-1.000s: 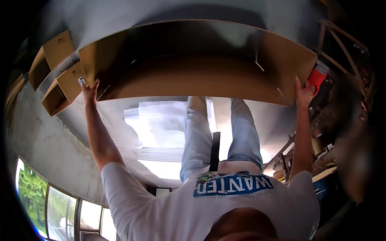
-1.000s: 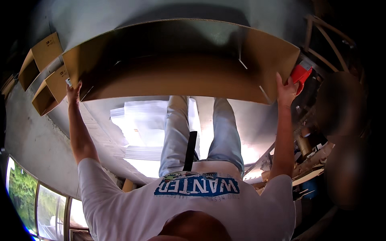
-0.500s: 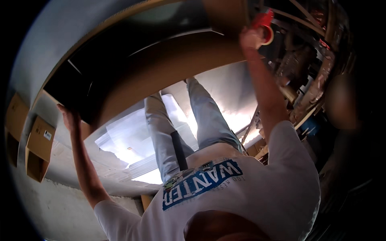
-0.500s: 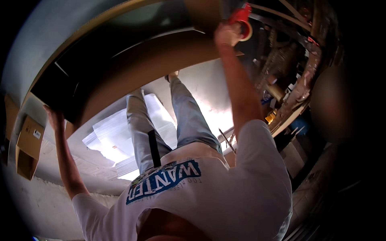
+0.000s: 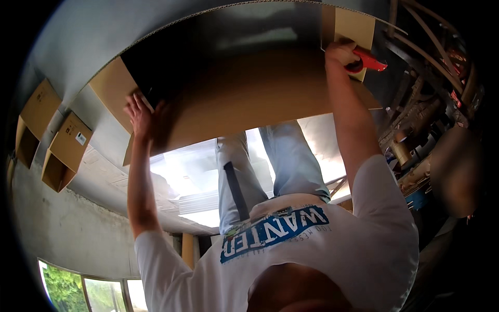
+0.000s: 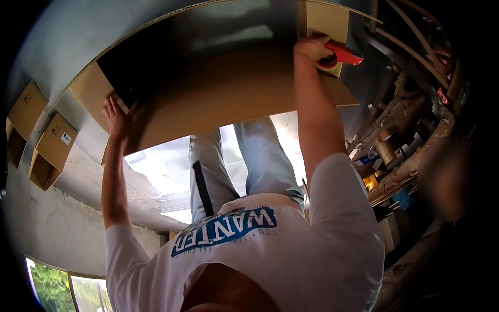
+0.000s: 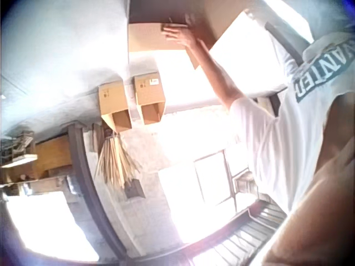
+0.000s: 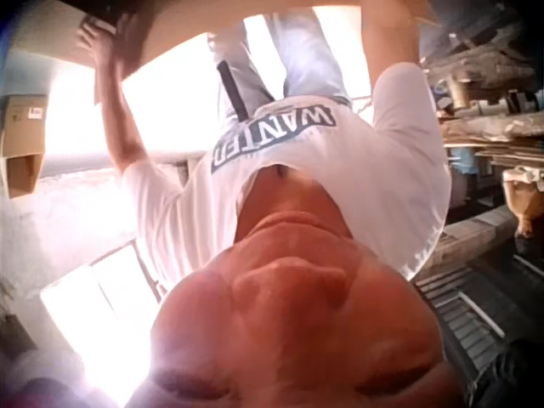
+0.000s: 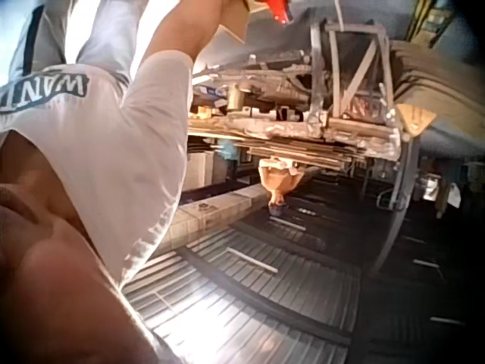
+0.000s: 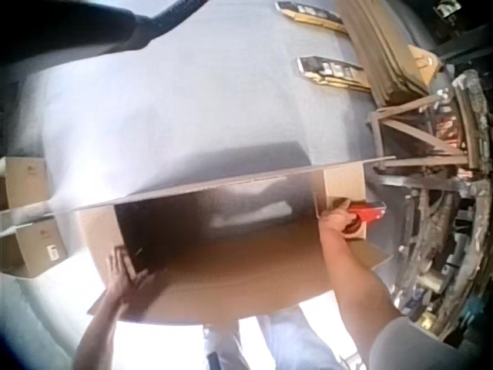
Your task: The person repeatedly assembles flat cardboard sheets into boxes and seals them with packing tape. They use a handheld tape dispenser to apply tape along the seams of the boxes, then stack the finished boxes on a nearby table.
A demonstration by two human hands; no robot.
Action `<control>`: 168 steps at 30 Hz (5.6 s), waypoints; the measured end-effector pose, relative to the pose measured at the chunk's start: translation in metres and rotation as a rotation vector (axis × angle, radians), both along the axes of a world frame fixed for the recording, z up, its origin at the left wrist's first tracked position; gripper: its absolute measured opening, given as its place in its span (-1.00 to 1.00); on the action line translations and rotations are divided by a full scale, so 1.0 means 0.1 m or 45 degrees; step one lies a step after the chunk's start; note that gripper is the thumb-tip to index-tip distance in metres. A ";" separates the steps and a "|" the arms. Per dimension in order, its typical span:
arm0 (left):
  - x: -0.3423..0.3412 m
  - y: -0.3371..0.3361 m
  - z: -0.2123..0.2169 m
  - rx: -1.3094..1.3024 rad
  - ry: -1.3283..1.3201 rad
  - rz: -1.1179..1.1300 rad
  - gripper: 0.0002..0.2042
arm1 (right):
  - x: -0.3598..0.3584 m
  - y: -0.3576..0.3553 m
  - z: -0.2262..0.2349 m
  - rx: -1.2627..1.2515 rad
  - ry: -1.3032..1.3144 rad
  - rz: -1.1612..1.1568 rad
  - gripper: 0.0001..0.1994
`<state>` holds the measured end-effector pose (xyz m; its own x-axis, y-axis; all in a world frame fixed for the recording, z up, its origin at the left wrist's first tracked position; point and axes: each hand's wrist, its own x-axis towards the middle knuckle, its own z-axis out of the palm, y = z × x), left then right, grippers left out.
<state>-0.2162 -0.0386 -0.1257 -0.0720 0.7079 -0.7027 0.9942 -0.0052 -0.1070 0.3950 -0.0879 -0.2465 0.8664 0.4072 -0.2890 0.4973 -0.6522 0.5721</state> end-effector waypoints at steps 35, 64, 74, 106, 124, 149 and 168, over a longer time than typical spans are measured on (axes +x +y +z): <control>0.53 -0.01 0.11 1.190 -0.341 -0.154 -0.14 | -1.64 0.98 1.65 0.133 0.353 1.972 -0.58; 0.66 0.38 -0.36 0.809 -0.614 -0.472 -0.35 | -1.50 0.39 1.60 0.778 1.525 0.944 -0.43; 0.72 0.49 -0.58 0.737 -0.628 -0.401 -0.37 | -3.24 1.27 2.29 1.399 1.545 -0.069 -0.41; 0.77 0.53 -0.33 0.909 -0.572 -0.599 -0.39 | -3.70 -1.14 1.60 0.900 1.426 -0.321 -0.27; 2.09 1.63 0.00 0.398 -0.735 -0.487 -0.68 | -3.49 -0.82 1.36 0.204 1.246 -0.273 -0.29; -0.89 0.38 0.42 0.527 -1.485 1.725 -0.73 | -3.65 1.16 2.50 0.526 1.945 1.506 -0.25; -0.73 0.91 -0.81 1.066 -0.311 1.023 -0.49 | -4.59 1.74 2.03 -0.042 1.516 1.508 -0.40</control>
